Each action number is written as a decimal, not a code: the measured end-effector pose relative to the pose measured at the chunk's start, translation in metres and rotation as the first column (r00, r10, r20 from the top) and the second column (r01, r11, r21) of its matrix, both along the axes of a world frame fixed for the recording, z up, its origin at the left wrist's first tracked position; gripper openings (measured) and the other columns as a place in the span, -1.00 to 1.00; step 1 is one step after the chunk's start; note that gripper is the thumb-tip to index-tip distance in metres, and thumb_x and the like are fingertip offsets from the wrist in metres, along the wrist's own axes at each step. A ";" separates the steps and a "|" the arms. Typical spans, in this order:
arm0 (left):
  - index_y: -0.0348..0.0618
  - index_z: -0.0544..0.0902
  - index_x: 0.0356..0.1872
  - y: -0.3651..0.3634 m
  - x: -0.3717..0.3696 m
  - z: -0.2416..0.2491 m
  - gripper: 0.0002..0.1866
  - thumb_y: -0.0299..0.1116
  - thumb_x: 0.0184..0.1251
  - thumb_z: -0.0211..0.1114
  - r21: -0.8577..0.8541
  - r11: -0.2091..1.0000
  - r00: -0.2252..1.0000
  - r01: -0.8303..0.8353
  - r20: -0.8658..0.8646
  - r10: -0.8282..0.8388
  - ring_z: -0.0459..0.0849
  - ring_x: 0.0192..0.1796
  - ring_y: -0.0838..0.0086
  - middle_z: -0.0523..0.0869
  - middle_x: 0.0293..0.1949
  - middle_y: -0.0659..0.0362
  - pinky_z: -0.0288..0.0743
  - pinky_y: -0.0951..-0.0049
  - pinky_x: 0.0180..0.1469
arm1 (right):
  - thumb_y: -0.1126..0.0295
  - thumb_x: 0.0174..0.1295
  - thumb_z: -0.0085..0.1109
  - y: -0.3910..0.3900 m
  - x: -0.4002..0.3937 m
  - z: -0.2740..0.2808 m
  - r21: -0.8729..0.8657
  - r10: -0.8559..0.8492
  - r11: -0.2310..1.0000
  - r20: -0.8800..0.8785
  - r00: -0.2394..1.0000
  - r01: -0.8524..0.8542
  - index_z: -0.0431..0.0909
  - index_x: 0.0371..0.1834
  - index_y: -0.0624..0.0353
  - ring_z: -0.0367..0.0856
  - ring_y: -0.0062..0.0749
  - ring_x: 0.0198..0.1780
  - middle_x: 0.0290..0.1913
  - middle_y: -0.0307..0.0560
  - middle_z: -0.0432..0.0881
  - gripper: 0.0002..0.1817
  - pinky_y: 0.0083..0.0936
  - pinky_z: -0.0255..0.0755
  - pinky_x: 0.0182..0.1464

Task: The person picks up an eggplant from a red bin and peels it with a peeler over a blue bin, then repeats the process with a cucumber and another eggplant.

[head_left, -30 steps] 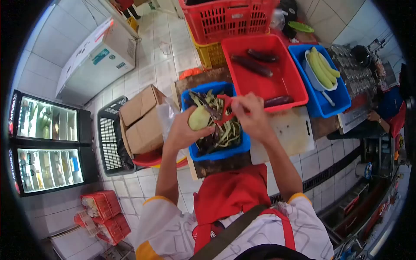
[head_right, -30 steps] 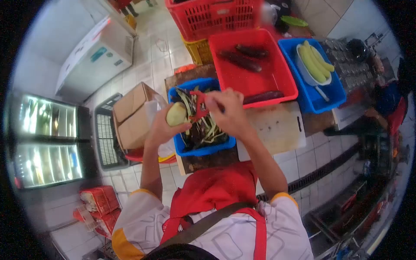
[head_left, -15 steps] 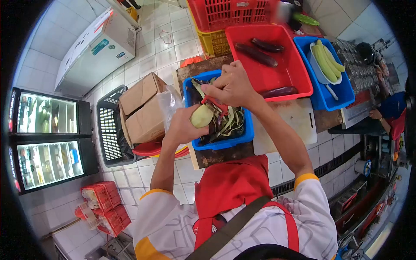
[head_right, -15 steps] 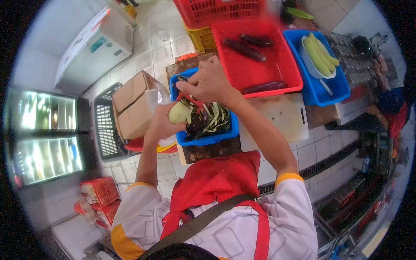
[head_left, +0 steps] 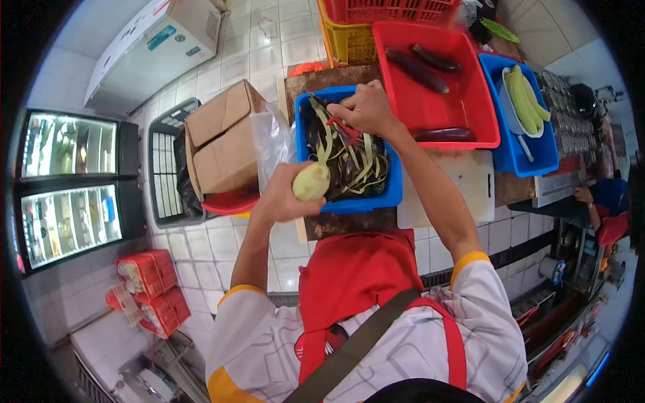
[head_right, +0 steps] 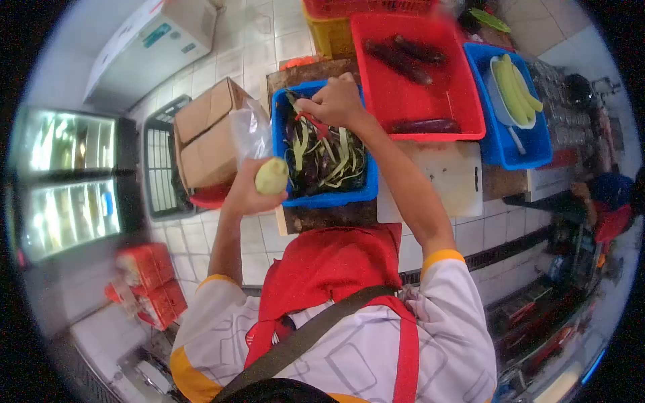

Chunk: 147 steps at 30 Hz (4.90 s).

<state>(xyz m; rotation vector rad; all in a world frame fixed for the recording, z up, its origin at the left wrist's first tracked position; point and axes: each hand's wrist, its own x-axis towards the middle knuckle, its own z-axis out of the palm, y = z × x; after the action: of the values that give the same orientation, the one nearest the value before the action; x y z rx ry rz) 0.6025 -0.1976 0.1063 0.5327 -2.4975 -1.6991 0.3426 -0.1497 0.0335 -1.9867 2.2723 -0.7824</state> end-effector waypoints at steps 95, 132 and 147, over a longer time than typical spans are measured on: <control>-0.02 0.25 0.40 0.267 -0.629 -0.086 -0.19 -0.29 0.05 0.35 -0.839 0.231 0.733 0.493 0.257 -0.630 0.26 0.41 -0.03 0.32 0.37 -0.10 0.19 0.05 0.43 | 0.11 0.34 0.07 0.470 0.170 -0.091 0.724 -0.808 0.135 0.476 -0.348 0.677 0.53 -0.04 0.22 0.64 -0.04 -0.31 -0.40 0.16 0.63 -0.63 -0.23 0.45 -0.23; -0.06 0.51 0.00 0.075 -0.242 0.044 -0.44 -0.48 -0.17 0.45 -0.599 0.756 0.466 0.264 -0.607 -0.644 0.47 0.11 0.19 0.49 -0.04 0.13 0.38 0.24 0.19 | -0.40 0.32 -0.32 0.305 0.102 0.043 -0.002 0.306 0.770 0.878 -0.367 0.638 0.28 0.28 -0.07 0.09 -0.76 -0.67 -0.15 -0.23 0.49 -0.26 -0.75 -0.18 -0.70; -0.13 0.38 0.19 0.038 -0.060 -0.039 -0.52 0.03 0.51 0.04 0.675 0.704 0.892 -0.221 -0.153 0.426 0.58 -0.05 0.43 0.57 0.00 0.15 0.49 0.38 0.03 | 0.34 0.24 0.29 0.137 0.142 0.051 -0.045 -0.179 0.947 0.747 0.641 0.317 0.17 0.38 0.34 0.40 -0.29 0.26 0.25 0.05 0.39 -0.29 -0.37 0.39 0.20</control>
<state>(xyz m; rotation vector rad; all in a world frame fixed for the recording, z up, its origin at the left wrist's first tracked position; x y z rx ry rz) 0.5421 -0.1596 0.0675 0.6503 -1.4452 -2.2458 0.4850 -0.0126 0.0845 -1.0399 1.9931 -1.5153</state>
